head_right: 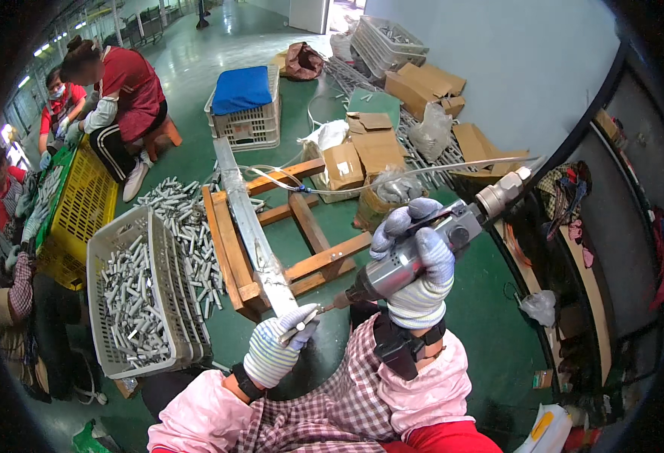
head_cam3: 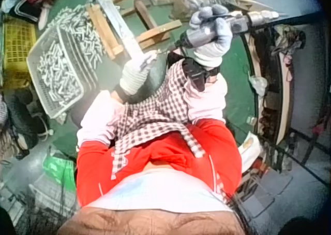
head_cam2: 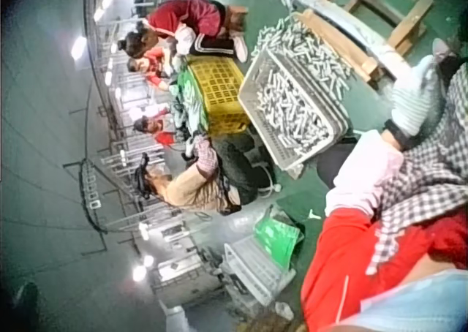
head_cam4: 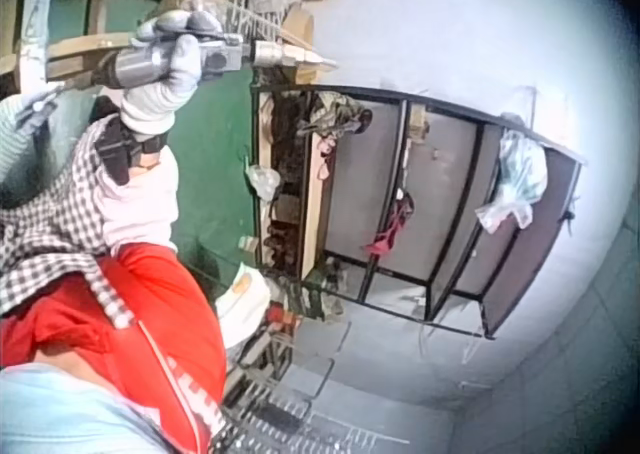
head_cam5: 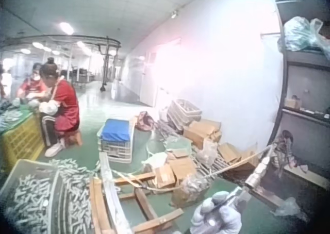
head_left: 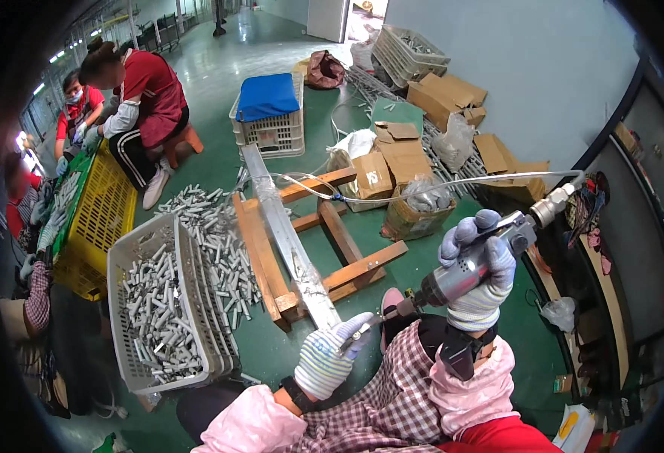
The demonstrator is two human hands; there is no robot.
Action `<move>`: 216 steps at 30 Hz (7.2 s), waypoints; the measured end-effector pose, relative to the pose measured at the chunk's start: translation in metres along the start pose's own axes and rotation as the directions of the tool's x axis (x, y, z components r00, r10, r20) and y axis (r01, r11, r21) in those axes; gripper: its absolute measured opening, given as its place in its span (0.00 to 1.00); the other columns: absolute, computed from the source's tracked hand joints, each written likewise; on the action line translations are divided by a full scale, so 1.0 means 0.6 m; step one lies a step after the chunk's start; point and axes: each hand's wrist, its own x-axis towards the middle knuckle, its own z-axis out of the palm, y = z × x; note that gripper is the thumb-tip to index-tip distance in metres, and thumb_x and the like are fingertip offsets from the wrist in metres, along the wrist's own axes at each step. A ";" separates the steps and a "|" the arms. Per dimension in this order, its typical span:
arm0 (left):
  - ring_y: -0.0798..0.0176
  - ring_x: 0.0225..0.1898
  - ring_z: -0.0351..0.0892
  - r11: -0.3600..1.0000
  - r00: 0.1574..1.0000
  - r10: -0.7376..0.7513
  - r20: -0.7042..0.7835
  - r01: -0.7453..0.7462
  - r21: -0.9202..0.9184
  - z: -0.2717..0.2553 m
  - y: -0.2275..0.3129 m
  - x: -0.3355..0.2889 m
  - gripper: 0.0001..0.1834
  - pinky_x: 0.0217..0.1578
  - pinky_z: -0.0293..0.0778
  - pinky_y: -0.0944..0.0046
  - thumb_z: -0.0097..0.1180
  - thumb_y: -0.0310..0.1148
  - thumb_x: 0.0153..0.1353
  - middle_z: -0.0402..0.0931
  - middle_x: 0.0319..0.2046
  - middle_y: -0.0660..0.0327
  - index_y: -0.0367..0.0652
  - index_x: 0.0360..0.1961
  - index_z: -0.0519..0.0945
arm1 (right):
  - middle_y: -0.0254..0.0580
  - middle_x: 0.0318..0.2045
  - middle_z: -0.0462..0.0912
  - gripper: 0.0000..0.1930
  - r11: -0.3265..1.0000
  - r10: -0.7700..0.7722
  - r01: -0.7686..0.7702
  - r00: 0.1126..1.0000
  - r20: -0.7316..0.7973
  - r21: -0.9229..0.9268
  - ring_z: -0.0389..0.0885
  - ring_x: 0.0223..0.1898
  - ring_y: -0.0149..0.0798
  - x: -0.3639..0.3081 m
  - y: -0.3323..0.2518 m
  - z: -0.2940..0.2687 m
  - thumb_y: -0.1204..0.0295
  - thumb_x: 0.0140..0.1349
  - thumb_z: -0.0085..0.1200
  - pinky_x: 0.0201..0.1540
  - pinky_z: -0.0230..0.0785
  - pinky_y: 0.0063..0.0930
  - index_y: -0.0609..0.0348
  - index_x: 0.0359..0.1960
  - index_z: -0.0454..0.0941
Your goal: The recorder uses an electric screwdriver to assemble small metal components on a wooden frame.
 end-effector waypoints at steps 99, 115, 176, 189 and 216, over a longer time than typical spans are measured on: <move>0.59 0.27 0.82 0.998 0.996 0.019 -0.085 -0.014 0.059 -0.021 0.010 0.004 0.10 0.28 0.76 0.64 0.60 0.33 0.58 0.82 0.28 0.60 0.45 0.41 0.80 | 0.37 0.33 0.77 0.13 0.843 0.474 -0.419 0.875 -0.099 0.339 0.76 0.36 0.40 0.026 0.058 -0.096 0.69 0.57 0.56 0.33 0.74 0.30 0.55 0.43 0.73; 0.70 0.10 0.67 0.418 0.599 -0.796 -0.086 0.443 -0.793 -0.142 -0.049 -0.024 0.37 0.12 0.63 0.73 0.30 0.63 0.66 0.76 0.17 0.56 0.38 0.27 0.75 | 0.39 0.38 0.77 0.15 0.825 0.508 -0.484 0.861 -0.007 0.292 0.77 0.38 0.39 0.006 0.087 -0.086 0.68 0.62 0.53 0.35 0.76 0.30 0.58 0.49 0.71; 0.46 0.48 0.77 0.024 0.122 -0.890 -0.439 0.975 0.222 -0.067 -0.723 -0.117 0.17 0.46 0.76 0.51 0.56 0.44 0.59 0.78 0.45 0.50 0.45 0.44 0.76 | 0.31 0.30 0.68 0.17 0.826 0.564 -0.507 0.752 -0.342 0.247 0.64 0.27 0.29 0.010 0.168 -0.020 0.64 0.64 0.52 0.26 0.66 0.24 0.56 0.49 0.64; 0.42 0.47 0.76 0.079 0.007 -0.809 -0.587 0.992 -0.097 0.011 -0.631 -0.119 0.21 0.46 0.73 0.50 0.56 0.44 0.58 0.74 0.46 0.45 0.39 0.46 0.73 | 0.32 0.33 0.71 0.19 0.802 0.597 -0.554 0.736 -0.320 0.222 0.68 0.30 0.30 0.002 0.164 -0.027 0.63 0.64 0.52 0.28 0.68 0.25 0.56 0.52 0.65; 0.51 0.44 0.77 0.191 0.666 -0.693 -0.278 0.541 0.819 -0.094 -0.692 -0.141 0.15 0.40 0.74 0.52 0.52 0.33 0.54 0.69 0.55 0.56 0.52 0.45 0.78 | 0.31 0.36 0.73 0.19 0.747 0.664 -0.598 0.685 -0.299 0.291 0.69 0.33 0.32 0.002 0.174 -0.029 0.64 0.65 0.50 0.32 0.68 0.28 0.57 0.55 0.66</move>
